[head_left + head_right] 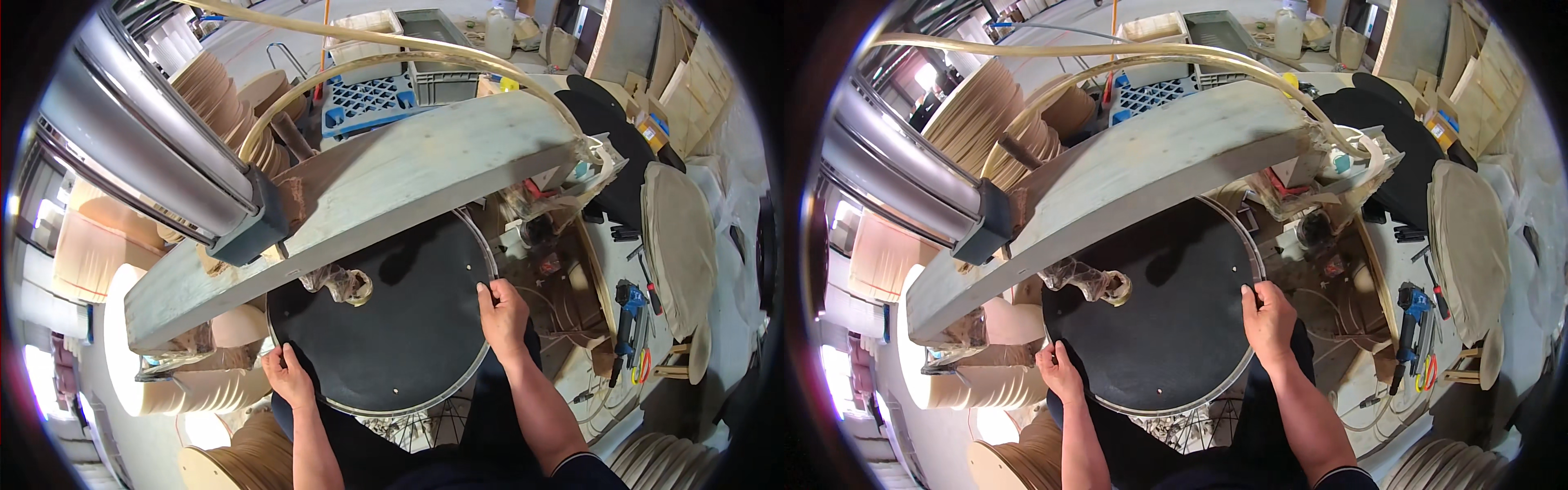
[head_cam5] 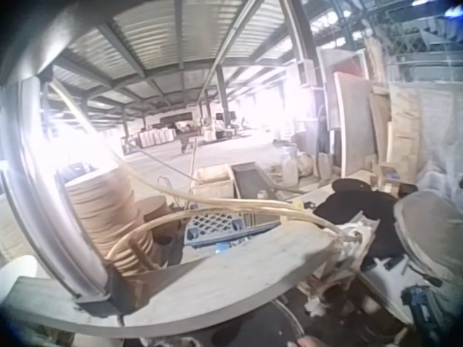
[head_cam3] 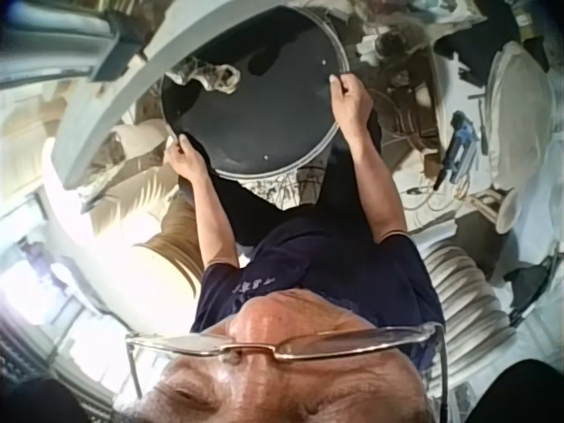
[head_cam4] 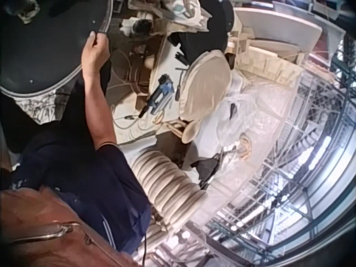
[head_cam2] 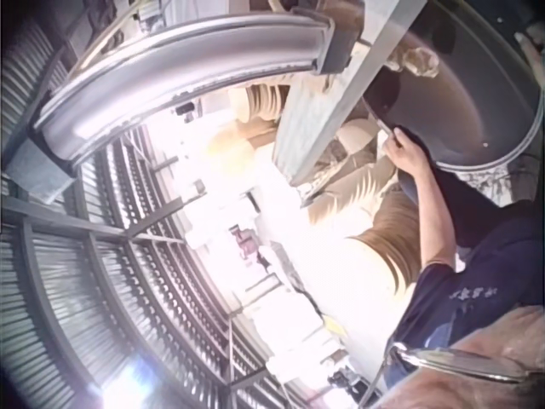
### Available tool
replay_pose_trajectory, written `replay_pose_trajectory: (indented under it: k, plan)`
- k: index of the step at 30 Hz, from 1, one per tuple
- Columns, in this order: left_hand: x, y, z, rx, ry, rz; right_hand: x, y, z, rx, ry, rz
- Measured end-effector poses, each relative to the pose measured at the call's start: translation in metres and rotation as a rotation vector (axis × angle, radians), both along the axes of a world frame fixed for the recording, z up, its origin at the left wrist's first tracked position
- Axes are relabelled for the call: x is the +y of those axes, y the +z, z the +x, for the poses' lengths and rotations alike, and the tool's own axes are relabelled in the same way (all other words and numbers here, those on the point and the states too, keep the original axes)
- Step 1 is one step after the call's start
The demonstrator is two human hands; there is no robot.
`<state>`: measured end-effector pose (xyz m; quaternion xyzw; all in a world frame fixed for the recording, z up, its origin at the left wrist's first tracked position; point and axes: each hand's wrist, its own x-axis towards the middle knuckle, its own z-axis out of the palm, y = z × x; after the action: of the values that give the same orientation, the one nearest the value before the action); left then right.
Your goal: Assembling furniture cushions by stapling fabric to round wooden bases and foam inserts.
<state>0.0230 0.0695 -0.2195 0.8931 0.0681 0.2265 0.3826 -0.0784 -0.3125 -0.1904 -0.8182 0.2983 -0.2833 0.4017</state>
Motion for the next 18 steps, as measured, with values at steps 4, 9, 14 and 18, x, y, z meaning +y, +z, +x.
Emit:
replay_pose_trajectory:
  k: [4,9,14,18]
  plan:
    - [0.0,-0.003,0.0,0.019,-0.001,0.013,0.001,0.002,-0.002,0.021,-0.028,-0.004]
    - [-0.003,-0.003,0.001,-0.002,-0.01,0.05,-0.005,-0.003,0.0,-0.03,-0.042,-0.003]
    - [0.006,-0.004,0.004,0.049,0.016,0.031,-0.001,0.001,0.006,-0.02,-0.141,0.097]
    - [0.001,-0.008,0.005,0.039,0.026,0.039,-0.011,-0.005,0.007,-0.002,-0.165,0.102]
